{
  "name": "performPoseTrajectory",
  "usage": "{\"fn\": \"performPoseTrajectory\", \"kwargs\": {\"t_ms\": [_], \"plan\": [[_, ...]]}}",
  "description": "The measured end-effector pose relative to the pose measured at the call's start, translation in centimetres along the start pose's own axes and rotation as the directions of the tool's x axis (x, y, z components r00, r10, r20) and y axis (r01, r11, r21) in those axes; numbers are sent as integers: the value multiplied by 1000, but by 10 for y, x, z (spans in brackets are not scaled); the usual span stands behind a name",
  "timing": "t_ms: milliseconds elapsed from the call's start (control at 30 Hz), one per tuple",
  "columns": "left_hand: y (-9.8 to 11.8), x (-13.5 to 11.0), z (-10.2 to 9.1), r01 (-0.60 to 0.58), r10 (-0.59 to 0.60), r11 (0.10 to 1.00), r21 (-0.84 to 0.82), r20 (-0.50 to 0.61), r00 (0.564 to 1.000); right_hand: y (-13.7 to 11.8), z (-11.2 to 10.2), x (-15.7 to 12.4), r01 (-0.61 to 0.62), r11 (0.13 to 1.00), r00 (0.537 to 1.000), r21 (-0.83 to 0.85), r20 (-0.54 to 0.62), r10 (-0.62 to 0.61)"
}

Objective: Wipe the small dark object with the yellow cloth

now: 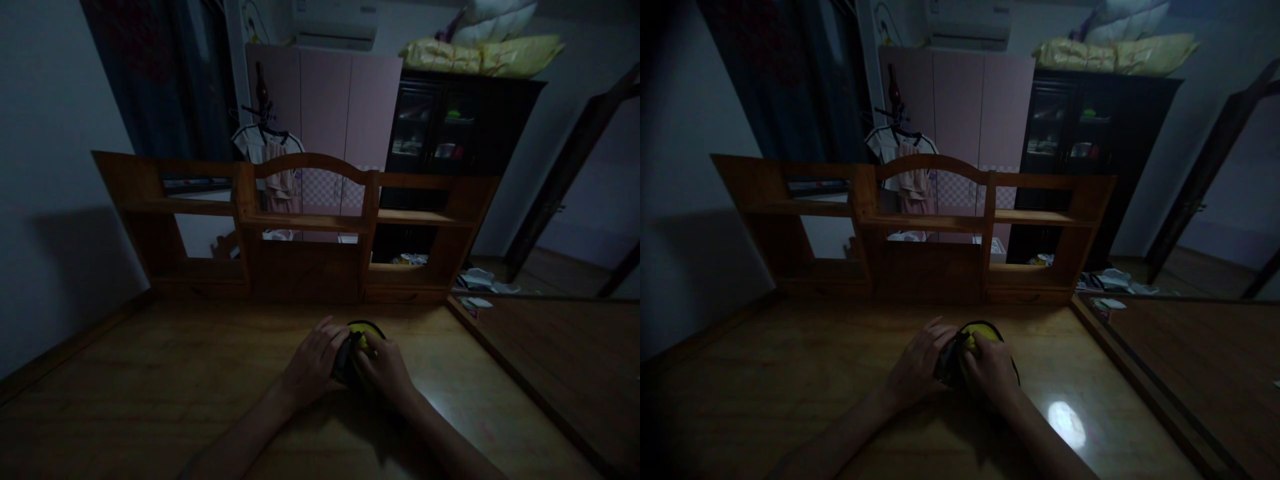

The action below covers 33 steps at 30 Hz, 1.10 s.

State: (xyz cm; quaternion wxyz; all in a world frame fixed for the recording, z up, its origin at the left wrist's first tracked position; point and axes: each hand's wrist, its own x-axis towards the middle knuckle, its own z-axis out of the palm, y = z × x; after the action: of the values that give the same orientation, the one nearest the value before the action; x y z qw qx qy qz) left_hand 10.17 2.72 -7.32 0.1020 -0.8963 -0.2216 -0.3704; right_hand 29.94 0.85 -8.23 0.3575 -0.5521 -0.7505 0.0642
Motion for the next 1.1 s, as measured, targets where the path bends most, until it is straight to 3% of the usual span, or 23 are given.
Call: {"fn": "performPoseTrajectory", "kwargs": {"t_ms": [567, 767, 967, 1100], "plan": [[4, 2, 0, -38, 37, 999, -16, -37, 999, -18, -10, 3, 104, 967, 993, 233, 32, -114], [0, 0, 1, -24, 24, 1000, -19, -29, 999, -13, -6, 1, 97, 977, 993, 189, 50, -109], [0, 1, 2, 4, -5, 1000, -21, -28, 1000, -4, -3, 1, 7, 999, 999, 33, 33, -9], [1, 1, 1, 27, -27, 999, -26, -28, 999, -4, -3, 1, 16, 999, 999, 44, 32, -17]]}}
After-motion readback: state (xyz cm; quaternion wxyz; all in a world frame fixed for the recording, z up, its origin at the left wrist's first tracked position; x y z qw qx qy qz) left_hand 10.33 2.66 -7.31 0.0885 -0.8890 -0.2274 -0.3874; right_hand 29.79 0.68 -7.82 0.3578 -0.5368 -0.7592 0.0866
